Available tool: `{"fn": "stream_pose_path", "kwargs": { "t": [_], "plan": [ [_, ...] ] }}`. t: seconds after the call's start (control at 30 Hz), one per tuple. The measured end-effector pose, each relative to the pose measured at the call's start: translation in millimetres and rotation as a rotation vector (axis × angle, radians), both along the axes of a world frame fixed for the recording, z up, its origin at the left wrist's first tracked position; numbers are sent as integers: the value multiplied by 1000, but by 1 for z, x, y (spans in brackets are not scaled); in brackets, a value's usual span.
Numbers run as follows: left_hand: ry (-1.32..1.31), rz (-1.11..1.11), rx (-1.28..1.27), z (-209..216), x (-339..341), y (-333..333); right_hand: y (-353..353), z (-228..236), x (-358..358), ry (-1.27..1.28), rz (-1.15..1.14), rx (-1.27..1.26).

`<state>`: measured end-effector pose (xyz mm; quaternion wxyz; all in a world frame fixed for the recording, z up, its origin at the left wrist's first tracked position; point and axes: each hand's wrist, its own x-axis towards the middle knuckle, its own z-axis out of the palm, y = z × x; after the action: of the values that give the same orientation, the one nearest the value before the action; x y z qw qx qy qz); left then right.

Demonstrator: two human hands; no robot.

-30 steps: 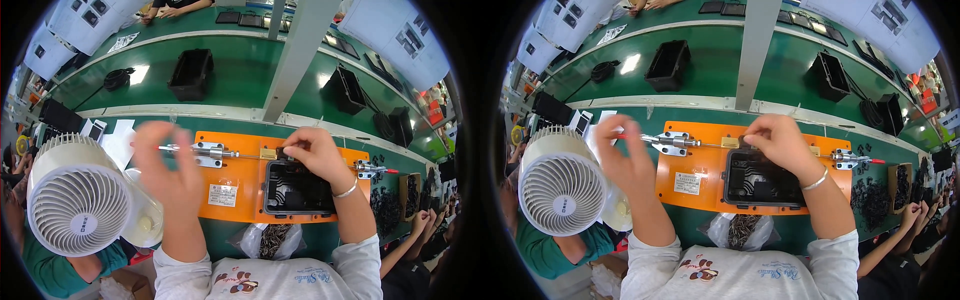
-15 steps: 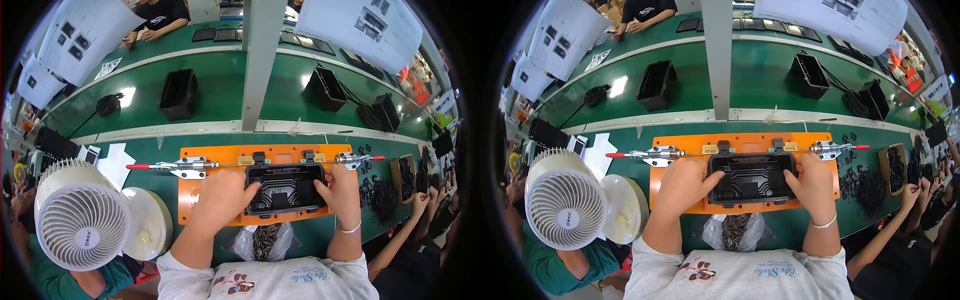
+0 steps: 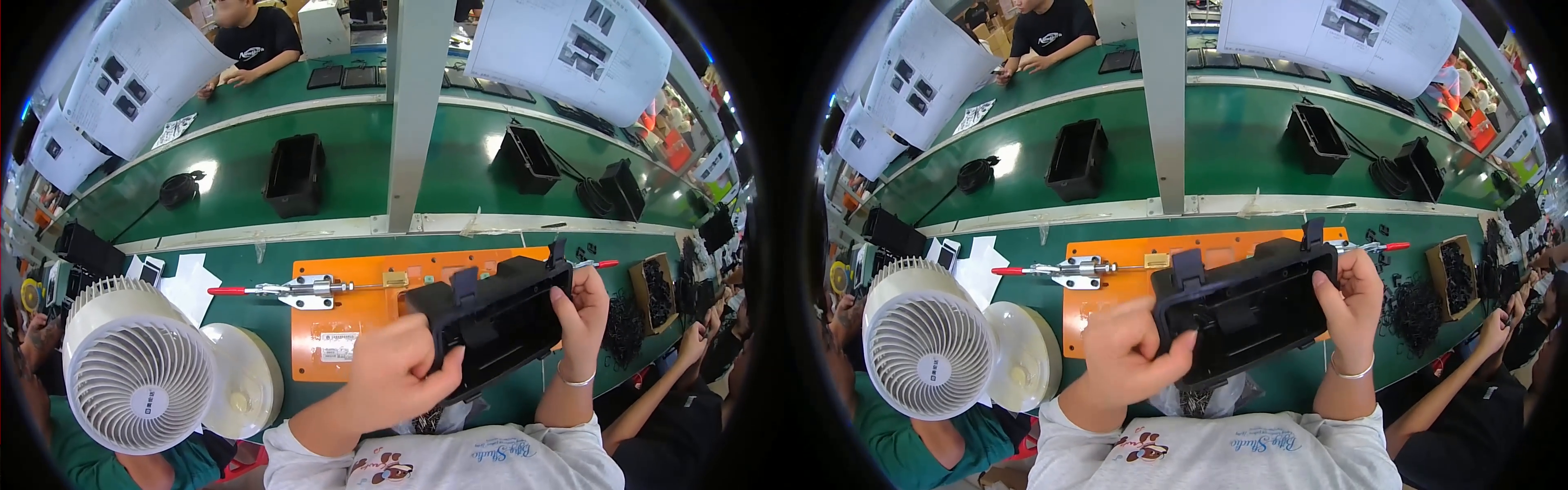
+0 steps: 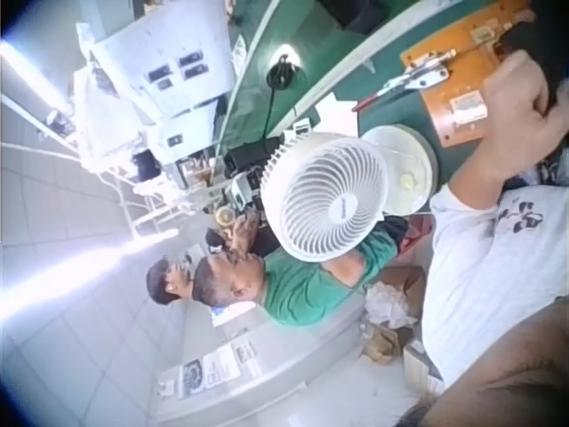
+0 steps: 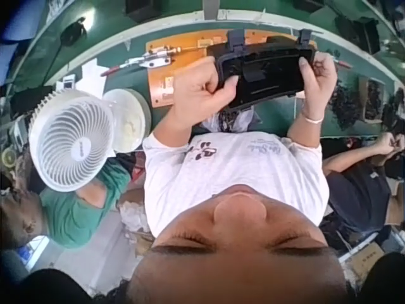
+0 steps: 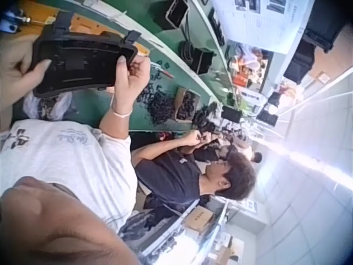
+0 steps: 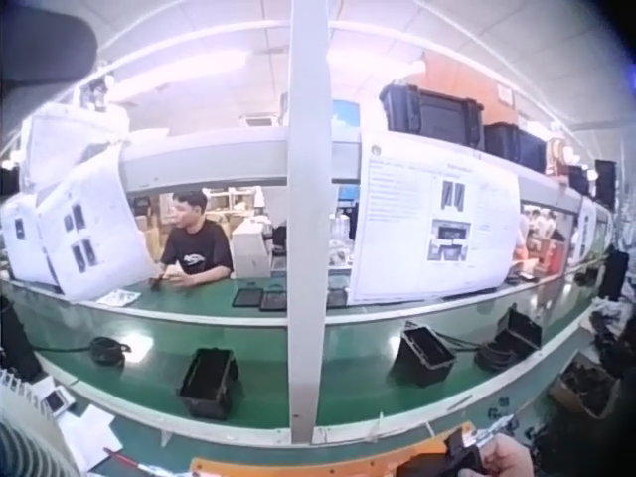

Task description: Assembling small plastic components into a housing using a manual clamping fixture on a production line.

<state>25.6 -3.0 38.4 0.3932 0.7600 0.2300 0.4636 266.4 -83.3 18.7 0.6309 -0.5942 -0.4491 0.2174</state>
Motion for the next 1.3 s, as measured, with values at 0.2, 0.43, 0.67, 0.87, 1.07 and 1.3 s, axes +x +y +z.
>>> {"fn": "stream_pose_path", "kwargs": {
  "t": [0.2, 0.43, 0.67, 0.87, 1.07, 1.3],
  "plan": [
    [-14, -5, 8, -4, -4, 2, 3, -7, -2, 15, 42, 64],
    [-179, -68, -87, -13, 0, 18, 35, 24, 20, 58, -158, 43],
    [-69, -105, -101, -14, 0, 23, 162, -4, 119, 201, -1, -406],
    [-67, -93, -63, -16, -3, 27, 203, -23, 162, -338, -193, -650],
    [-19, -131, -97, -19, -3, 30, 203, -44, 185, -889, -287, -945],
    [11, -176, -97, -17, 3, 34, 183, -7, 192, -769, -452, -876]
  ]
}}
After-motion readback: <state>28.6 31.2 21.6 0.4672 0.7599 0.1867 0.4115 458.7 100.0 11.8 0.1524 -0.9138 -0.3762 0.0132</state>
